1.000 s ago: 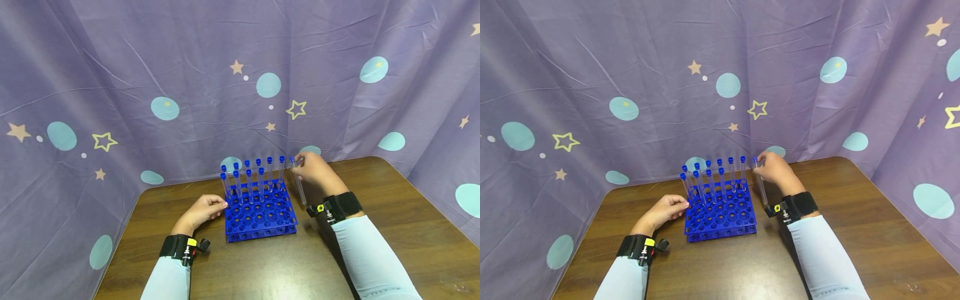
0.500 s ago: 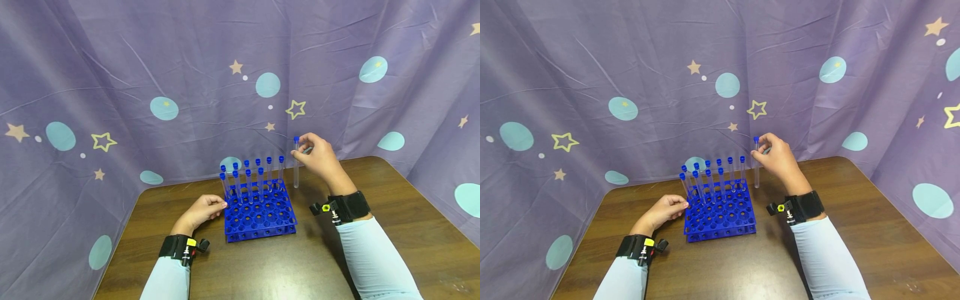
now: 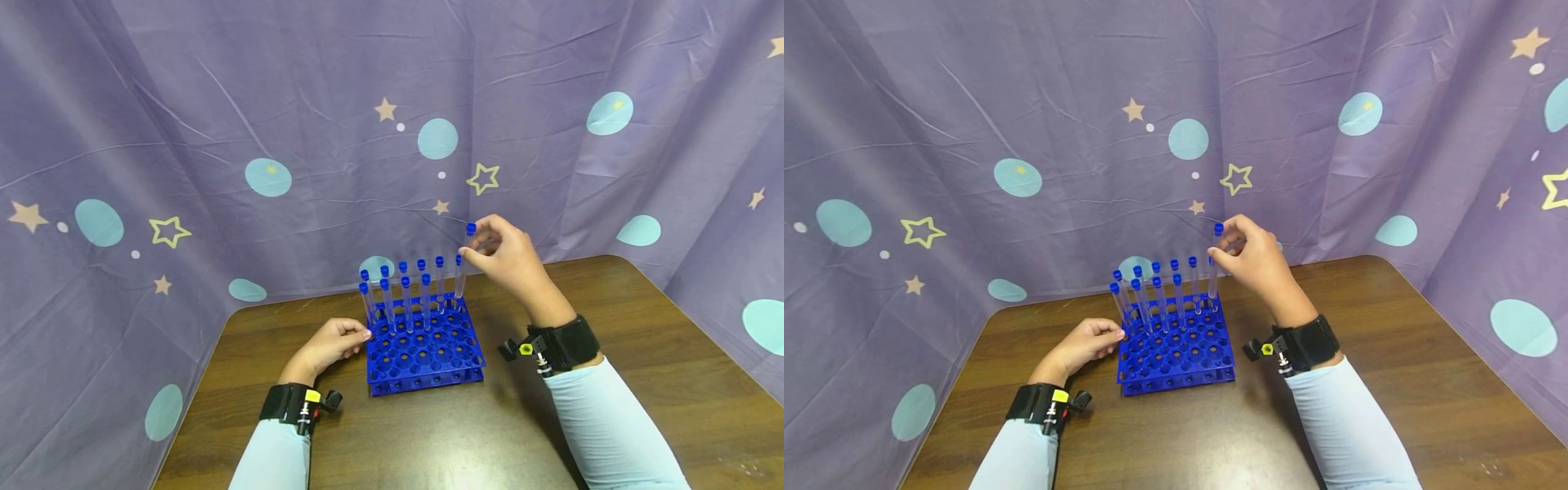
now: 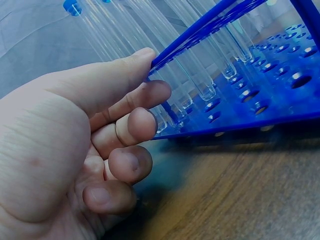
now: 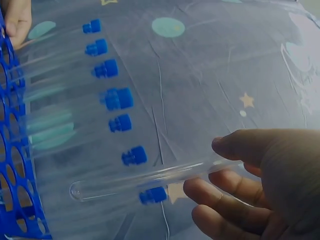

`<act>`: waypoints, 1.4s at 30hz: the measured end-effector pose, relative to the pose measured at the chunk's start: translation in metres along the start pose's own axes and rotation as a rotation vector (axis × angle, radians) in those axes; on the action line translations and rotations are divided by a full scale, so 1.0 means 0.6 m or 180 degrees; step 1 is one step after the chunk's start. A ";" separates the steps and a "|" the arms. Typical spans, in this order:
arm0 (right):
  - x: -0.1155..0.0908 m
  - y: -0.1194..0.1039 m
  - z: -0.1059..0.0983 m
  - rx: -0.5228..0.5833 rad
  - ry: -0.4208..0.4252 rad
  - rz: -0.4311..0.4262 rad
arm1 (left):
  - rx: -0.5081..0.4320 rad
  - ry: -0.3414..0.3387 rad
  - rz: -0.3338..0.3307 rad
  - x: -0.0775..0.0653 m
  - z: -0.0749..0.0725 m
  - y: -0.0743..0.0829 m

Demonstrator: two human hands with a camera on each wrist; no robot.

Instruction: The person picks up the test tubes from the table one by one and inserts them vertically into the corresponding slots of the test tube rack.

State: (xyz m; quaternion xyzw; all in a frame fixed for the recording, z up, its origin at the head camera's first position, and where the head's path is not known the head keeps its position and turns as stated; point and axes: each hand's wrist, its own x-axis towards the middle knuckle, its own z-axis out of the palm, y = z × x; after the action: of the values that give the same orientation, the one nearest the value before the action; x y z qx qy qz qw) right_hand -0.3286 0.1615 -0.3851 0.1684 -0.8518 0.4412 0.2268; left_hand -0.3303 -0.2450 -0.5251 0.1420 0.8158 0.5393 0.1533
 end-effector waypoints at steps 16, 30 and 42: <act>-0.008 -0.007 0.039 -0.0155 -0.0587 -0.0058 | 0.0036 -0.0009 0.0011 -0.001 0.000 0.002; -0.010 -0.001 0.071 -0.0326 -0.1004 -0.0073 | 0.0006 -0.0001 -0.0001 0.000 -0.001 -0.003; -0.015 -0.002 0.079 -0.0591 -0.1231 0.0103 | 0.0020 -0.0002 -0.0010 -0.001 -0.002 0.000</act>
State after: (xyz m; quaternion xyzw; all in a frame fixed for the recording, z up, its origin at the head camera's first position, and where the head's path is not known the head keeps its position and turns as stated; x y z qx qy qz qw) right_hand -0.3318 0.1224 -0.4133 0.2145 -0.9191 0.3238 0.0666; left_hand -0.3299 -0.2460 -0.5244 0.1414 0.8176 0.5364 0.1540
